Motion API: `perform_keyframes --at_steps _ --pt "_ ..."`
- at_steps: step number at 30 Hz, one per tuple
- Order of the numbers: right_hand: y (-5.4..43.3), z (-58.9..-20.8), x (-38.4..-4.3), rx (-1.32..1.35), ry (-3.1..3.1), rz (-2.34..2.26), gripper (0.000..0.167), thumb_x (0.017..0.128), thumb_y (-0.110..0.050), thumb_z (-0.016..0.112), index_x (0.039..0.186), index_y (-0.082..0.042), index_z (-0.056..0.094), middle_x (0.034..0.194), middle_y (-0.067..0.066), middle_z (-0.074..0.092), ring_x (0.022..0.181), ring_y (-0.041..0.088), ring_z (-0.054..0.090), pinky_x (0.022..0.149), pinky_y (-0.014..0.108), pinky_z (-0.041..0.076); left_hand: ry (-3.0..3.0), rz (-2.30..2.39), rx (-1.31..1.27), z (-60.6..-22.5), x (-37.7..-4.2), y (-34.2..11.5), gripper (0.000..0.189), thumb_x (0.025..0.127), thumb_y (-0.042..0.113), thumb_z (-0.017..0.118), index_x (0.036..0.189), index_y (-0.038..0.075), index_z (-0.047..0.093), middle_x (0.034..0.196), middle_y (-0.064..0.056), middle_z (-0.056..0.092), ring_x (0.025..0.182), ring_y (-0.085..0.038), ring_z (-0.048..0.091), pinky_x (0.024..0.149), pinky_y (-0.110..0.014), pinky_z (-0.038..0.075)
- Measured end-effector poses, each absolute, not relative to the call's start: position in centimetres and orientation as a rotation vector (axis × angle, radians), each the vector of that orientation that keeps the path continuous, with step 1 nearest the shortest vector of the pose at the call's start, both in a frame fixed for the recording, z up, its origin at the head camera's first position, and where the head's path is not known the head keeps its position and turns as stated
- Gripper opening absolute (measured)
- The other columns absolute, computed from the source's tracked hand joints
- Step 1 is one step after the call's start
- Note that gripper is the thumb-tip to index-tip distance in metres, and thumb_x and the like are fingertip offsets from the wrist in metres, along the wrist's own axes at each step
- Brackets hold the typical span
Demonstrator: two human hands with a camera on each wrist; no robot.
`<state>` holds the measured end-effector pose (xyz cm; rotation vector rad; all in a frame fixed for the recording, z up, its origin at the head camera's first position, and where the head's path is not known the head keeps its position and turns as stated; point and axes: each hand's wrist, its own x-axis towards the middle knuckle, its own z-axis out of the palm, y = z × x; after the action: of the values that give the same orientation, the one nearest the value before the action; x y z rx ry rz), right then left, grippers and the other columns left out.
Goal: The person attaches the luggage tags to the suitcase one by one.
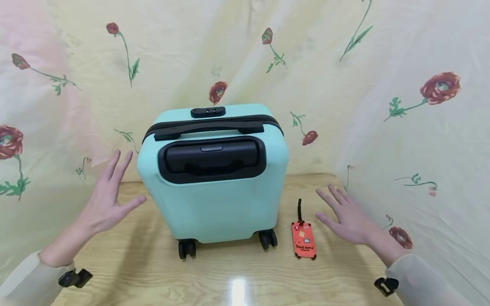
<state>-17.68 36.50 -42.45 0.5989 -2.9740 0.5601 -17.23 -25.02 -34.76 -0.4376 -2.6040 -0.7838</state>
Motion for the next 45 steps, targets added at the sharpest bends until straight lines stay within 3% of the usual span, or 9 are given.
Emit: perform_keyframes --at_steps 9,12,17,18,26,29,33,37,45 --pt "35.7 -44.3 -18.0 0.559 -2.94 0.683 0.075 0.109 -0.038 0.058 0.171 -0.015 0.022 0.172 0.034 0.02 0.15 0.066 0.027 0.11 0.085 0.026 -2.433 -0.888 -0.548 -32.2 -18.8 -23.0 0.101 0.09 0.042 0.079 0.171 0.034 0.02 0.181 -0.008 0.008 0.164 -0.048 0.016 0.114 -0.087 0.025" --pt "35.3 -44.9 -17.9 0.533 -2.958 0.697 0.078 0.111 -0.04 0.055 0.171 -0.009 0.017 0.17 0.036 0.023 0.148 0.065 0.03 0.11 0.083 0.029 -2.375 -0.89 -0.604 -31.5 -19.3 -22.2 0.095 0.092 0.043 0.076 0.171 0.031 0.023 0.18 -0.008 0.012 0.161 -0.045 0.027 0.116 -0.083 0.028" --pt "34.4 -45.8 -17.6 0.489 -2.991 0.73 0.078 0.112 -0.042 0.051 0.167 0.004 0.02 0.168 0.038 0.026 0.149 0.064 0.029 0.113 0.081 0.03 -2.352 -0.883 -0.666 -30.5 -19.8 -21.2 0.088 0.096 0.045 0.071 0.17 0.028 0.027 0.179 -0.008 0.016 0.159 -0.042 0.034 0.112 -0.074 0.044" --pt "34.2 -45.9 -17.6 0.484 -2.992 0.733 0.077 0.112 -0.042 0.051 0.166 0.005 0.022 0.167 0.038 0.027 0.149 0.064 0.029 0.113 0.081 0.03 -2.354 -0.883 -0.676 -30.3 -19.9 -21.0 0.087 0.097 0.046 0.07 0.17 0.027 0.028 0.179 -0.008 0.017 0.162 -0.042 0.028 0.111 -0.074 0.044" --pt "33.1 -48.5 -17.9 0.4 -3.002 0.686 0.073 0.109 -0.043 0.059 0.155 0.011 0.041 0.157 0.04 0.039 0.14 0.064 0.042 0.109 0.077 0.041 -2.337 -0.879 -0.736 -29.2 -19.9 -19.8 0.083 0.095 0.057 0.068 0.167 0.029 0.036 0.178 -0.009 0.022 0.163 -0.04 0.026 0.117 -0.078 0.033" --pt "32.7 -49.6 -18.0 0.368 -3.001 0.634 0.069 0.105 -0.042 0.067 0.146 0.011 0.052 0.147 0.038 0.05 0.13 0.059 0.055 0.103 0.071 0.051 -2.321 -0.878 -0.746 -29.0 -20.0 -19.5 0.082 0.093 0.054 0.071 0.165 0.028 0.04 0.176 -0.01 0.027 0.161 -0.039 0.03 0.118 -0.075 0.034" --pt "31.9 -50.3 -17.8 0.353 -2.992 0.543 0.063 0.098 -0.039 0.076 0.134 0.01 0.062 0.132 0.032 0.063 0.097 0.039 0.07 0.083 0.055 0.062 -2.308 -0.891 -0.736 -28.7 -20.1 -19.3 0.079 0.091 0.043 0.076 0.162 0.026 0.045 0.171 -0.011 0.039 0.157 -0.038 0.038 0.118 -0.071 0.037" --pt "31.4 -51.0 -18.0 0.325 -3.012 0.523 0.061 0.095 -0.037 0.079 0.131 0.01 0.065 0.121 0.028 0.067 0.069 0.017 0.058 0.061 0.037 0.055 -2.301 -0.899 -0.726 -28.5 -20.2 -19.2 0.079 0.089 0.036 0.08 0.16 0.023 0.048 0.167 -0.009 0.046 0.153 -0.037 0.044 0.117 -0.068 0.04" --pt "30.0 -52.5 -18.9 0.307 -3.041 0.492 0.053 0.09 -0.036 0.082 0.116 0.009 0.07 0.09 0.011 0.067 0.071 0.018 0.056 0.058 0.033 0.046 -2.328 -0.906 -0.709 -28.6 -20.5 -19.4 0.078 0.087 0.031 0.084 0.156 0.017 0.052 0.166 -0.007 0.048 0.146 -0.035 0.052 0.097 -0.059 0.06"
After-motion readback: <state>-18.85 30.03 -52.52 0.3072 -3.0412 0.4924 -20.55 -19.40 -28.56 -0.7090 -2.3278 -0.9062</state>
